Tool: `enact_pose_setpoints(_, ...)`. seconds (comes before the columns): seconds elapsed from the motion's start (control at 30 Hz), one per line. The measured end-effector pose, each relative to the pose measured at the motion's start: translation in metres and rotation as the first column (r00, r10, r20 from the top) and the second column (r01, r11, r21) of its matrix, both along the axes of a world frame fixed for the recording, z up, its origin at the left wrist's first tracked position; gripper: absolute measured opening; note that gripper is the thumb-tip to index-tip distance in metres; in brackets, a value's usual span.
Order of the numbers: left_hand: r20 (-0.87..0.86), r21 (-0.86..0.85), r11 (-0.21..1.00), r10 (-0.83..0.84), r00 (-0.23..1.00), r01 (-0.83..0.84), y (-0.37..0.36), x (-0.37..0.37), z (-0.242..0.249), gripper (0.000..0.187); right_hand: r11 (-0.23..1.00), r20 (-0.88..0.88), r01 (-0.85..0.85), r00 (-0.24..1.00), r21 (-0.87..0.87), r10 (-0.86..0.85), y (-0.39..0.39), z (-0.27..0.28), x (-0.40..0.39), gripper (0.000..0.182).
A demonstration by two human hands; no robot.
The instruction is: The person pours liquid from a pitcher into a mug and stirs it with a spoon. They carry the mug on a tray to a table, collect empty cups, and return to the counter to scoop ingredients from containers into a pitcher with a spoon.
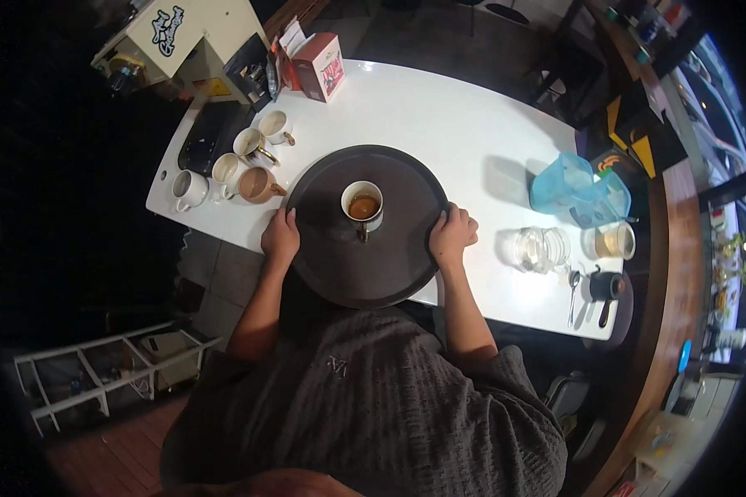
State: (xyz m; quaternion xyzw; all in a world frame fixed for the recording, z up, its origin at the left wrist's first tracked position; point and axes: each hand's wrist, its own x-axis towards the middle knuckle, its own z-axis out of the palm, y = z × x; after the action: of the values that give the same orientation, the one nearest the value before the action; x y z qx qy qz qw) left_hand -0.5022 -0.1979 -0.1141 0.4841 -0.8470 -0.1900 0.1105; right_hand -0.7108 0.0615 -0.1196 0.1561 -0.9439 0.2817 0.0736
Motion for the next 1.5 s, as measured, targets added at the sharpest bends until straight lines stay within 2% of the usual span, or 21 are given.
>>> enact_pose_setpoints(0.07, -0.065, -0.085, 0.996, -0.010, 0.998, 0.005, 0.003, 0.000, 0.004, 0.036, 0.999, 0.017, -0.017, 1.000, -0.036, 0.017, 0.001, 0.000, -0.002, 0.029)
enact_pose_setpoints(0.17, -0.066, -0.013, 0.998, 0.057, 0.996, -0.058, 0.015, 0.002, 0.009, 0.032, 0.992, 0.041, -0.042, 0.998, -0.123, 0.047, 0.008, 0.000, -0.007, 0.027)
enact_pose_setpoints(0.23, -0.236, -0.026, 0.998, 0.056, 0.970, -0.064, 0.023, 0.008, 0.008, 0.031, 0.971, 0.071, -0.059, 0.994, -0.234, 0.078, 0.012, 0.006, -0.009, 0.025)
enact_pose_setpoints(0.27, -0.237, -0.025, 0.995, 0.092, 0.967, -0.101, 0.029, 0.011, 0.016, 0.031, 0.968, 0.070, -0.095, 0.991, -0.233, 0.114, 0.014, 0.012, -0.011, 0.025)
enact_pose_setpoints(0.37, -0.332, 0.056, 0.984, 0.180, 0.926, -0.171, 0.045, 0.024, 0.037, 0.032, 0.912, 0.233, -0.086, 0.953, -0.401, 0.193, 0.024, 0.033, -0.016, 0.025)
enact_pose_setpoints(0.43, -0.570, 0.434, 0.895, 0.361, 0.738, -0.103, 0.053, 0.038, 0.047, 0.034, 0.878, 0.268, -0.098, 0.931, -0.469, 0.247, 0.029, 0.053, -0.012, 0.024)
enact_pose_setpoints(0.5, -0.679, 0.659, 0.752, 0.577, 0.455, 0.030, 0.071, 0.049, 0.077, 0.033, 0.807, 0.352, -0.044, 0.885, -0.588, 0.305, 0.031, 0.071, -0.004, 0.024)
enact_pose_setpoints(0.53, -0.684, 0.717, 0.687, 0.659, 0.312, 0.121, 0.079, 0.056, 0.096, 0.032, 0.694, 0.408, 0.018, 0.820, -0.720, 0.401, 0.030, 0.081, 0.000, 0.024)
enact_pose_setpoints(0.57, -0.686, 0.716, 0.689, 0.663, 0.301, 0.114, 0.083, 0.067, 0.103, 0.032, 0.688, 0.400, -0.013, 0.806, -0.725, 0.436, 0.030, 0.086, 0.002, 0.024)
enact_pose_setpoints(0.63, -0.626, 0.774, 0.586, 0.767, 0.144, 0.240, 0.088, 0.094, 0.114, 0.037, 0.690, 0.402, -0.063, 0.773, -0.721, 0.491, 0.028, 0.099, 0.007, 0.025)
enact_pose_setpoints(0.67, -0.628, 0.772, 0.592, 0.767, 0.132, 0.233, 0.092, 0.108, 0.123, 0.037, 0.671, 0.426, -0.054, 0.734, -0.740, 0.529, 0.022, 0.118, 0.020, 0.025)
enact_pose_setpoints(0.73, -0.610, 0.728, 0.555, 0.792, 0.012, 0.402, 0.101, 0.138, 0.141, 0.048, 0.649, 0.438, -0.076, 0.678, -0.757, 0.590, 0.010, 0.144, 0.048, 0.024)
enact_pose_setpoints(0.87, -0.657, 0.674, 0.582, 0.753, 0.010, 0.455, 0.112, 0.212, 0.169, 0.057, 0.628, 0.448, -0.088, 0.625, -0.774, 0.639, -0.017, 0.173, 0.112, 0.025)
enact_pose_setpoints(0.97, -0.674, 0.692, 0.622, 0.739, 0.018, 0.367, 0.111, 0.276, 0.177, 0.060, 0.622, 0.456, -0.150, 0.554, -0.768, 0.696, -0.042, 0.173, 0.163, 0.025)
enact_pose_setpoints(1.03, -0.676, 0.702, 0.647, 0.737, -0.008, 0.298, 0.108, 0.318, 0.180, 0.062, 0.576, 0.461, -0.116, 0.483, -0.809, 0.745, -0.062, 0.177, 0.205, 0.025)
enact_pose_setpoints(1.17, -0.685, 0.718, 0.682, 0.727, -0.033, 0.139, 0.099, 0.403, 0.171, 0.066, 0.584, 0.500, -0.119, 0.400, -0.803, 0.768, -0.102, 0.181, 0.281, 0.024)
enact_pose_setpoints(1.27, -0.618, 0.781, 0.622, 0.783, -0.066, 0.053, 0.093, 0.454, 0.169, 0.067, 0.617, 0.513, -0.210, 0.392, -0.759, 0.764, -0.133, 0.176, 0.329, 0.023)
enact_pose_setpoints(1.33, -0.578, 0.806, 0.589, 0.805, -0.136, 0.063, 0.087, 0.478, 0.173, 0.069, 0.623, 0.523, -0.249, 0.367, -0.742, 0.769, -0.158, 0.162, 0.352, 0.024)
enact_pose_setpoints(1.37, -0.574, 0.809, 0.585, 0.807, -0.139, 0.053, 0.082, 0.493, 0.168, 0.069, 0.619, 0.518, -0.279, 0.360, -0.734, 0.776, -0.171, 0.157, 0.363, 0.026)
enact_pose_setpoints(1.43, -0.547, 0.808, 0.579, 0.806, -0.226, 0.109, 0.069, 0.519, 0.153, 0.071, 0.605, 0.515, -0.308, 0.328, -0.734, 0.792, -0.196, 0.159, 0.389, 0.026)
enact_pose_setpoints(1.5, -0.571, 0.783, 0.611, 0.780, -0.256, 0.114, 0.051, 0.534, 0.151, 0.071, 0.562, 0.493, -0.334, 0.273, -0.756, 0.826, -0.225, 0.160, 0.412, 0.027)
